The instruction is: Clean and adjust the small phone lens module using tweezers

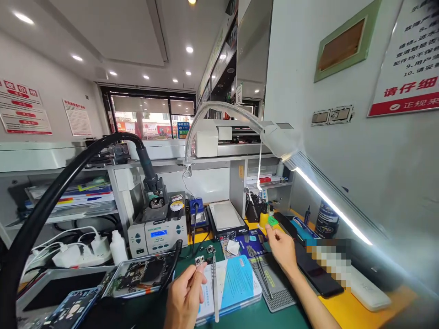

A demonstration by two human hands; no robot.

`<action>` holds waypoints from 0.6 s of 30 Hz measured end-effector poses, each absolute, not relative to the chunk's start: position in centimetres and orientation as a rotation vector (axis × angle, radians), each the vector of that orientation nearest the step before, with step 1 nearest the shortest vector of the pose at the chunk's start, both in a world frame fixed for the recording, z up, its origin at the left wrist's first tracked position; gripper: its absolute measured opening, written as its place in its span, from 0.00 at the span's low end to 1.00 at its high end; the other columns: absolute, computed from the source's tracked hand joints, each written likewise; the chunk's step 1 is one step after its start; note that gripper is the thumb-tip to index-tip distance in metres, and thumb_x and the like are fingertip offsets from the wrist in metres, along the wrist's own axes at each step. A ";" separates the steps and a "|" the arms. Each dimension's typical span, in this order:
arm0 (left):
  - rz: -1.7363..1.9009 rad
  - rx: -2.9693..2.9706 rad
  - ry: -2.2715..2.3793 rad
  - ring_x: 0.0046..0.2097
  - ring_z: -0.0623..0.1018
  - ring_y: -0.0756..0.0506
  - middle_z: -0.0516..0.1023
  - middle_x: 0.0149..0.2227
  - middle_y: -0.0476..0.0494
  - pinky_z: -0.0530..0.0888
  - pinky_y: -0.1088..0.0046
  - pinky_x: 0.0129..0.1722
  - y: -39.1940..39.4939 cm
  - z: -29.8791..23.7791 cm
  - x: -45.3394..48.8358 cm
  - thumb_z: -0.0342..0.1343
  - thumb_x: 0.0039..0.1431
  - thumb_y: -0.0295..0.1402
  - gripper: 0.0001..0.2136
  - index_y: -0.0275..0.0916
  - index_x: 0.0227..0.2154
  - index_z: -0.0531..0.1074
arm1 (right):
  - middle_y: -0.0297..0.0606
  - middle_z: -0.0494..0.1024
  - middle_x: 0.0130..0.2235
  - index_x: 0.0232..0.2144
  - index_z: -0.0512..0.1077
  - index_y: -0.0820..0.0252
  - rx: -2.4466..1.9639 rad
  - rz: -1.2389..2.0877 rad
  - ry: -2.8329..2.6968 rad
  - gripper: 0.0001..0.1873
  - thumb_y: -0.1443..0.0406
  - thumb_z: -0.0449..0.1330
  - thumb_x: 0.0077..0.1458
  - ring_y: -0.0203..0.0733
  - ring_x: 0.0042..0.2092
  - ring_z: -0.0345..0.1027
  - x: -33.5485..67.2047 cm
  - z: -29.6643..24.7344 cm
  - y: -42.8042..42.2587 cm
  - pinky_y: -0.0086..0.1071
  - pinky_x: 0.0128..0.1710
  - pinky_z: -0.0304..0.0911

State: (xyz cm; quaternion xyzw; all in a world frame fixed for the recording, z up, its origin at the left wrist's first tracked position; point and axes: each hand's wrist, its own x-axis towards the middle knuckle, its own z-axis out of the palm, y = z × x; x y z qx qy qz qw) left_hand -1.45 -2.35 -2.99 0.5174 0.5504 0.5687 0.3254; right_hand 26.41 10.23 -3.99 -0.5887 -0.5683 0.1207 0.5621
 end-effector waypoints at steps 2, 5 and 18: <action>1.454 1.358 1.451 0.20 0.68 0.49 0.62 0.14 0.54 0.70 0.77 0.24 -2.2 -3.2 -1.5 0.52 0.61 0.53 0.23 0.41 0.21 0.69 | 0.29 0.63 0.18 0.15 0.61 0.55 -1.379 0.343 -1.444 0.27 0.47 0.55 0.59 0.39 0.24 0.56 26.1 -4.3 10.4 0.32 0.27 0.51; 1.450 1.341 1.461 0.20 0.66 0.48 0.62 0.14 0.54 0.69 0.75 0.23 -2.1 -3.5 -1.3 0.52 0.60 0.56 0.24 0.40 0.23 0.71 | 0.30 0.68 0.20 0.21 0.71 0.57 -1.361 0.434 -1.600 0.18 0.53 0.58 0.56 0.40 0.24 0.61 25.4 -4.7 10.3 0.32 0.27 0.54; 1.532 1.479 1.467 0.17 0.62 0.51 0.59 0.14 0.55 0.69 0.76 0.24 -1.6 -5.5 -0.5 0.46 0.64 0.54 0.25 0.41 0.20 0.67 | 0.40 0.84 0.34 0.26 0.80 0.58 -1.491 0.474 -1.991 0.07 0.63 0.62 0.50 0.48 0.38 0.76 21.1 -2.5 10.2 0.33 0.36 0.60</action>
